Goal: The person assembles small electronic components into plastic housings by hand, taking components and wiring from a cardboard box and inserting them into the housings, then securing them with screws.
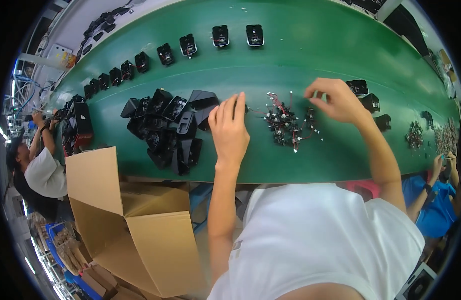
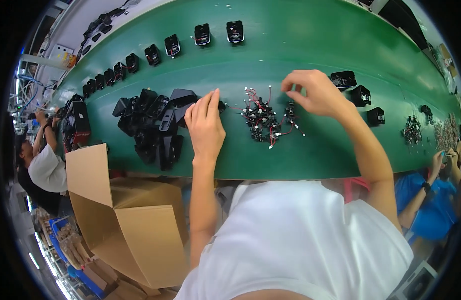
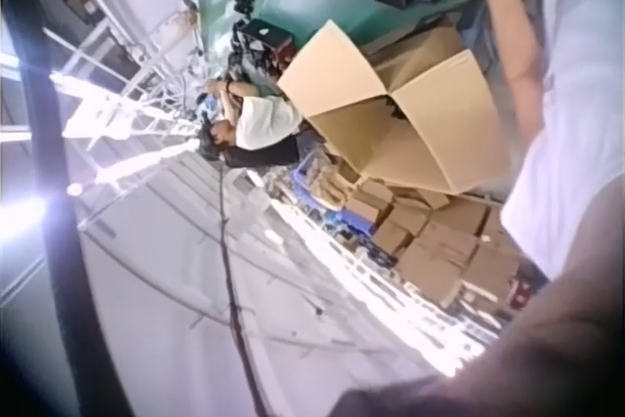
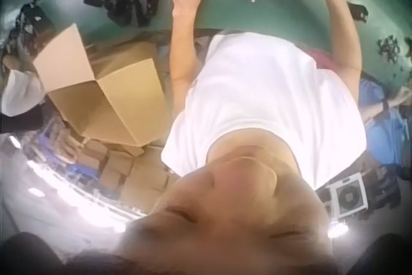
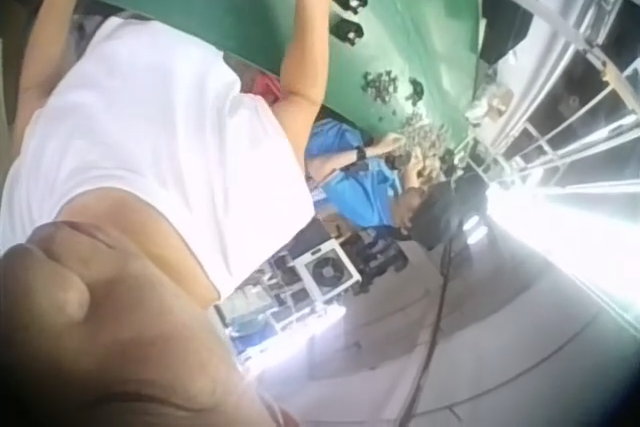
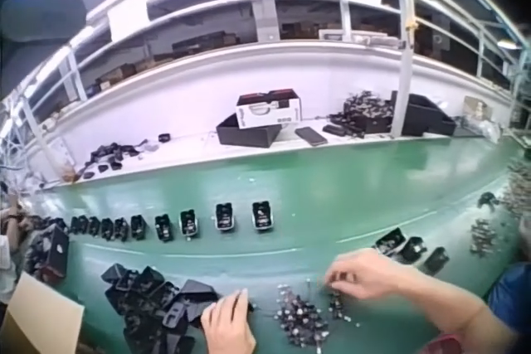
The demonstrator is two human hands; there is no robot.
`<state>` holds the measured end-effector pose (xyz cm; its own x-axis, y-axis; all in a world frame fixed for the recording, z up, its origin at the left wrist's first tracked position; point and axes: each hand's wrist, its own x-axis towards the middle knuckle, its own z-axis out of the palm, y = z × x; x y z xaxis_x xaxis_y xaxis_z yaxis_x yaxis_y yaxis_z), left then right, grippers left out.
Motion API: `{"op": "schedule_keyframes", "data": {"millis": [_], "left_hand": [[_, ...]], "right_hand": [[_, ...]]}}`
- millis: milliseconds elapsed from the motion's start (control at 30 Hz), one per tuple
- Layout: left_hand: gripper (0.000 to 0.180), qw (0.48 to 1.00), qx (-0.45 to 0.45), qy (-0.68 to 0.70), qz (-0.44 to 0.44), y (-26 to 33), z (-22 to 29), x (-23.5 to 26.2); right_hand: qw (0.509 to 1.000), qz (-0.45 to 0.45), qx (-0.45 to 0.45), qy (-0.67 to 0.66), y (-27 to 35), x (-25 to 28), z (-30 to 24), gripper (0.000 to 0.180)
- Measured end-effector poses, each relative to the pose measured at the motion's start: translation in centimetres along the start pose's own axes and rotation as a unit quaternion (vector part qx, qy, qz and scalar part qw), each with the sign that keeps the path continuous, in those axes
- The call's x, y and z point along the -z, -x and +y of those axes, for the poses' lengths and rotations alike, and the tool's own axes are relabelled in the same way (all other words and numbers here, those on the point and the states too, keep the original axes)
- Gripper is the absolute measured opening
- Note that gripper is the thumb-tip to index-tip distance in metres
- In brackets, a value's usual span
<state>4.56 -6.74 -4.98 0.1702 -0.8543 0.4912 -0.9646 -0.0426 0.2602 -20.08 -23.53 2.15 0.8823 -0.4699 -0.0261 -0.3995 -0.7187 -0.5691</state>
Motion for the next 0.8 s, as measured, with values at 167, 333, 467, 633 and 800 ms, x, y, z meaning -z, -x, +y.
{"op": "schedule_keyframes", "data": {"millis": [167, 333, 467, 633, 800], "left_hand": [[0.033, 0.996, 0.010, 0.062, 0.060, -0.2, 0.8, 0.5], [0.029, 0.935, 0.161, 0.316, 0.027, -0.2, 2.4, 1.9], [0.039, 0.720, 0.327, 0.609, -0.067, 0.8, 2.6, 3.2], [0.071, 0.645, 0.258, 0.710, -0.115, 2.0, 2.5, 3.2], [0.078, 0.680, 0.262, 0.673, -0.128, 2.1, 3.2, 3.5]], "right_hand": [[0.996, 0.028, -0.082, -0.030, 3.0, -1.2, -1.5, 0.025], [0.999, 0.049, -0.004, -0.021, 2.8, -3.1, 0.5, 0.025], [0.990, 0.079, -0.065, -0.098, 3.0, -3.5, 1.1, 0.024], [0.982, 0.065, -0.088, -0.157, 2.6, -3.3, 1.1, 0.018], [0.947, 0.097, -0.161, -0.261, 3.6, -3.0, 1.6, 0.015]]}}
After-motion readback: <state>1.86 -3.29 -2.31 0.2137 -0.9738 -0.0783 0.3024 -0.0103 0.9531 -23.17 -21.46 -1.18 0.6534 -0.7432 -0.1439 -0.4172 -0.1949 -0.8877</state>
